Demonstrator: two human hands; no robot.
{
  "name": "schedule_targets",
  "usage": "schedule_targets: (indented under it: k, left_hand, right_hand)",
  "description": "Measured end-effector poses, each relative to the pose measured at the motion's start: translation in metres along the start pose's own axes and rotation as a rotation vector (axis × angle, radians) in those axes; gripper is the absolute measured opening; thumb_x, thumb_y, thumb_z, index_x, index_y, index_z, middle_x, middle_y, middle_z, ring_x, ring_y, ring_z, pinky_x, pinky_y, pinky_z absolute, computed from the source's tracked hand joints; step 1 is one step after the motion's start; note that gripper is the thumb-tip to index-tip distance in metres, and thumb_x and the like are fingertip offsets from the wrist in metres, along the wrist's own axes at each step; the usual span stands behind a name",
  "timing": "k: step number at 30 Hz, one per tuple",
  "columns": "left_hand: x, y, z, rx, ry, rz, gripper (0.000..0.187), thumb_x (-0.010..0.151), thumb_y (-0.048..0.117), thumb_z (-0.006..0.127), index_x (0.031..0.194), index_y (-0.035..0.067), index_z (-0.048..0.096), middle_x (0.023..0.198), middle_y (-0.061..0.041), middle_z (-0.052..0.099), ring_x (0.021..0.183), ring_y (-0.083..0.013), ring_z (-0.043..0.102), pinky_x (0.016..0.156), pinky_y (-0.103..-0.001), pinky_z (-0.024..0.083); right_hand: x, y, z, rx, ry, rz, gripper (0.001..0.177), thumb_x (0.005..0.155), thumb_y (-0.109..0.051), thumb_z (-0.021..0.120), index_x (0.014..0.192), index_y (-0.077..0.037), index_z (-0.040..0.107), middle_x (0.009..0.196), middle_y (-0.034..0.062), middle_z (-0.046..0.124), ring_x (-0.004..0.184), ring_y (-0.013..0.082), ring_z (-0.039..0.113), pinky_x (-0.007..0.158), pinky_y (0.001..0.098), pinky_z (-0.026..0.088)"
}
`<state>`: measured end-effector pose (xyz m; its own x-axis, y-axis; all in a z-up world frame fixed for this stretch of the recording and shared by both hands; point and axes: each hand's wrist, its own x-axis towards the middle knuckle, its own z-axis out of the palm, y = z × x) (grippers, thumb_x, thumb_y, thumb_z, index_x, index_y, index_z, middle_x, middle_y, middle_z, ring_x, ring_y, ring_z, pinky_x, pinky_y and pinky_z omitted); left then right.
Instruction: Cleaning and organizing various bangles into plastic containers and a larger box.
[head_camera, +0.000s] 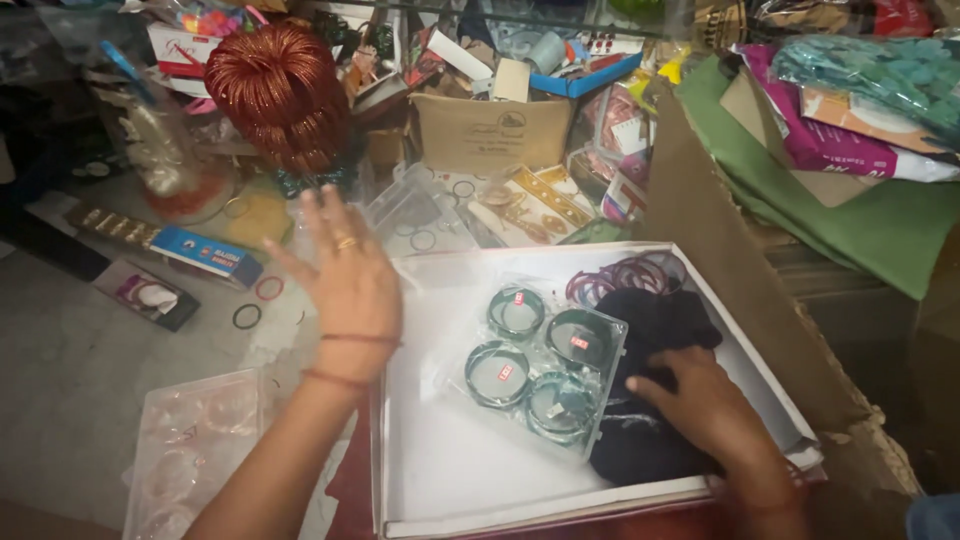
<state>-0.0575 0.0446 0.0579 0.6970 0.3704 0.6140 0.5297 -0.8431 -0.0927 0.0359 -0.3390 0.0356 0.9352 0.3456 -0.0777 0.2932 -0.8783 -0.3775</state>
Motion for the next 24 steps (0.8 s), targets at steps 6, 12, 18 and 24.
schedule_targets:
  k: [6, 12, 18, 24]
  left_hand:
    - [0.017, 0.014, -0.007, 0.342, -0.147, 0.116, 0.053, 0.092, 0.013, 0.051, 0.141, -0.006, 0.056, 0.168, -0.021, 0.030, 0.158, -0.0364, 0.013, 0.112, -0.078, 0.002]
    - [-0.010, 0.022, 0.085, 0.126, -0.410, 0.112, 0.055, 0.093, 0.018, 0.051, 0.141, -0.008, 0.054, 0.161, -0.026, 0.035, 0.151, -0.0436, 0.024, 0.112, -0.075, 0.012]
    - [-0.011, 0.064, 0.090, -0.168, -0.269, 0.073, 0.046, 0.088, 0.015, 0.053, 0.129, -0.005, 0.060, 0.146, -0.028, 0.047, 0.137, -0.0461, 0.041, 0.107, -0.074, 0.024]
    - [-0.022, 0.106, 0.039, -0.721, -0.490, 0.680, 0.037, 0.082, 0.015, 0.070, 0.118, 0.006, 0.069, 0.121, -0.018, 0.066, 0.119, -0.0353, 0.061, 0.104, -0.049, 0.048]
  right_hand:
    - [-0.005, 0.005, -0.022, 0.116, -0.333, -0.091, 0.055, 0.065, -0.040, 0.093, 0.111, -0.013, 0.077, 0.109, 0.0103, 0.073, 0.107, 0.0248, 0.068, 0.094, 0.0347, 0.051]
    - [0.012, 0.028, 0.005, 0.227, -0.597, -0.107, 0.047, 0.064, -0.034, 0.095, 0.101, -0.011, 0.077, 0.089, 0.0074, 0.081, 0.088, 0.0170, 0.074, 0.083, 0.0304, 0.055]
    - [-0.013, 0.050, 0.038, 0.380, -0.682, -0.163, 0.048, 0.058, -0.028, 0.098, 0.094, -0.004, 0.078, 0.088, 0.0067, 0.077, 0.091, 0.0148, 0.069, 0.082, 0.0285, 0.053]
    - [-0.037, 0.046, 0.041, 0.346, -0.657, -0.050, 0.057, 0.055, -0.030, 0.101, 0.102, -0.007, 0.078, 0.097, 0.0032, 0.076, 0.100, 0.0133, 0.068, 0.088, 0.0254, 0.051]
